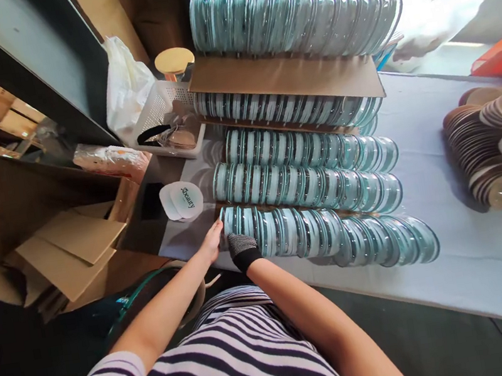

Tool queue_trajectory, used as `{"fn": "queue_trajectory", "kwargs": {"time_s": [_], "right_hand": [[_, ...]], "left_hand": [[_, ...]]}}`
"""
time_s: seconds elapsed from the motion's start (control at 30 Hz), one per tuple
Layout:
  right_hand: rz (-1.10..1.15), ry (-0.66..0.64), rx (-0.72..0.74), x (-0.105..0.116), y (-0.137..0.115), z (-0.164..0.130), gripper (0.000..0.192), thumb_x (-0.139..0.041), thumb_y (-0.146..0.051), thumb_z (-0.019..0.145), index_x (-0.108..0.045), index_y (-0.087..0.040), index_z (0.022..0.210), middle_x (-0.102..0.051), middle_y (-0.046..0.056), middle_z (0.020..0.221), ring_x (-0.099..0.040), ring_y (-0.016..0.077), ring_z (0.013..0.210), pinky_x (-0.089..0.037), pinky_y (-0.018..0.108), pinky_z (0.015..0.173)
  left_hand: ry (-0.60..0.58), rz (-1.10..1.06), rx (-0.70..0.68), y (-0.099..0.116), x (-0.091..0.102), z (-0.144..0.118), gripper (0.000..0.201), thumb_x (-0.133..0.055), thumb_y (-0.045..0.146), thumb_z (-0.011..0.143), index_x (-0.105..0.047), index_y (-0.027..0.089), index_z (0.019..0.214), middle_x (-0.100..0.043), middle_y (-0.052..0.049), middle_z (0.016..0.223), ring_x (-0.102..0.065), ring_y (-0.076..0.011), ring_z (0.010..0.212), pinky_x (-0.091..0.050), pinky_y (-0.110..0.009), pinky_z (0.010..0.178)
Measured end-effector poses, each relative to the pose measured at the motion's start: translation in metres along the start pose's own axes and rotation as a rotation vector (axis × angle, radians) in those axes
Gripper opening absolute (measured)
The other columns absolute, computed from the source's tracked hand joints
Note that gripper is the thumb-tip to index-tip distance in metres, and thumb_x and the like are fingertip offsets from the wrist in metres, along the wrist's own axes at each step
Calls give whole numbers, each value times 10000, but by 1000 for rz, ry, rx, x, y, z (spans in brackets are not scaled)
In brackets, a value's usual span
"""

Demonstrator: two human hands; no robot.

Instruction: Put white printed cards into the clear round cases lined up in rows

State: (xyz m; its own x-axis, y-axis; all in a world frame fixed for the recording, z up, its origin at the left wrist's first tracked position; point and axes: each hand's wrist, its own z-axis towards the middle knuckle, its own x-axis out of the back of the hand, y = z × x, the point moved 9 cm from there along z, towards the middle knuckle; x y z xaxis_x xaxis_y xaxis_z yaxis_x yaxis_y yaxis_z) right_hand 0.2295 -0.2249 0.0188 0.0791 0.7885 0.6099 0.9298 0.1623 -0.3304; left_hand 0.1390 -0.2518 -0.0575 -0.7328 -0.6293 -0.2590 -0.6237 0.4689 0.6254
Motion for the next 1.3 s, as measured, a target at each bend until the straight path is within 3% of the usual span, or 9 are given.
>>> {"fn": "queue_trajectory", "kwargs": {"time_s": [0.13,0.37,0.53,0.7,0.8,0.87,0.97,1.17,1.3], "right_hand": [[101,-37,18,-7,0,-1,216,-455,-156,927,-666,-136,963,-711,203,1053,-676,279,1049,-495,457,919],[683,-345,87,-34,2,-17,348,-432,-385,979,-610,-112,1099,-634,17,628,-626,141,577,-519,248,571],[472,-82,104,-11,22,-29,340,-569,-288,884,-648,-204,1204,-657,-8,661,-617,129,594,-470,221,602],[382,237,14,50,130,-67,378,-472,-277,924,-641,-228,1259,-735,21,847,-678,155,742,-504,252,716],[125,540,-75,101,215,-110,426,-502,-299,907,-620,-185,1300,-685,113,1201,-620,244,1111,-468,378,957],[-94,611,-70,118,252,-129,541,-594,-368,854,-577,-185,1362,-521,153,1438,-426,325,1349,-329,496,1101],[-301,503,-62,112,294,-128,851,-728,-460,709,-461,-173,1465,-344,188,1560,-212,407,1453,-124,614,1149],[-337,373,21,94,341,-115,1083,-763,-503,611,-337,-119,1529,-297,226,1573,-175,415,1466,-24,618,1159],[-306,332,40,95,361,-116,1049,-779,-463,608,-363,-166,1524,-311,185,1580,-176,416,1465,-10,614,1164]], "left_hand": [[-4,-6,4,3,-2,-3,251,-642,319,893,-715,244,1122,-662,-64,1302,-556,-231,1291,-419,-379,1111],[-22,2,70,0,-7,-5,332,-664,351,872,-674,239,1184,-721,-70,1175,-652,-239,1150,-523,-380,984],[62,63,-5,-1,0,-1,423,-640,358,890,-608,273,1303,-599,-52,1392,-522,-218,1325,-382,-375,1132],[79,323,-165,-2,9,-6,521,-506,470,943,-509,225,1403,-444,-99,1529,-358,-226,1444,-253,-375,1201],[110,655,-468,22,3,-22,685,-527,528,911,-373,206,1495,-270,-138,1613,-206,-270,1504,-162,-451,1223],[16,911,-749,38,-29,-47,702,-562,508,898,-365,210,1502,-231,-148,1625,-144,-293,1516,-96,-508,1224],[-270,1226,-992,33,-108,-90,614,-584,446,900,-448,237,1461,-283,-136,1608,-131,-311,1517,-59,-550,1217],[-779,1422,-911,-48,-282,-126,864,-776,453,737,-401,291,1499,-229,-106,1626,-134,-359,1509,19,-574,1207],[-892,1425,-809,-92,-321,-111,917,-815,331,698,-385,279,1507,-267,-136,1608,-192,-373,1492,-16,-584,1202]]}}
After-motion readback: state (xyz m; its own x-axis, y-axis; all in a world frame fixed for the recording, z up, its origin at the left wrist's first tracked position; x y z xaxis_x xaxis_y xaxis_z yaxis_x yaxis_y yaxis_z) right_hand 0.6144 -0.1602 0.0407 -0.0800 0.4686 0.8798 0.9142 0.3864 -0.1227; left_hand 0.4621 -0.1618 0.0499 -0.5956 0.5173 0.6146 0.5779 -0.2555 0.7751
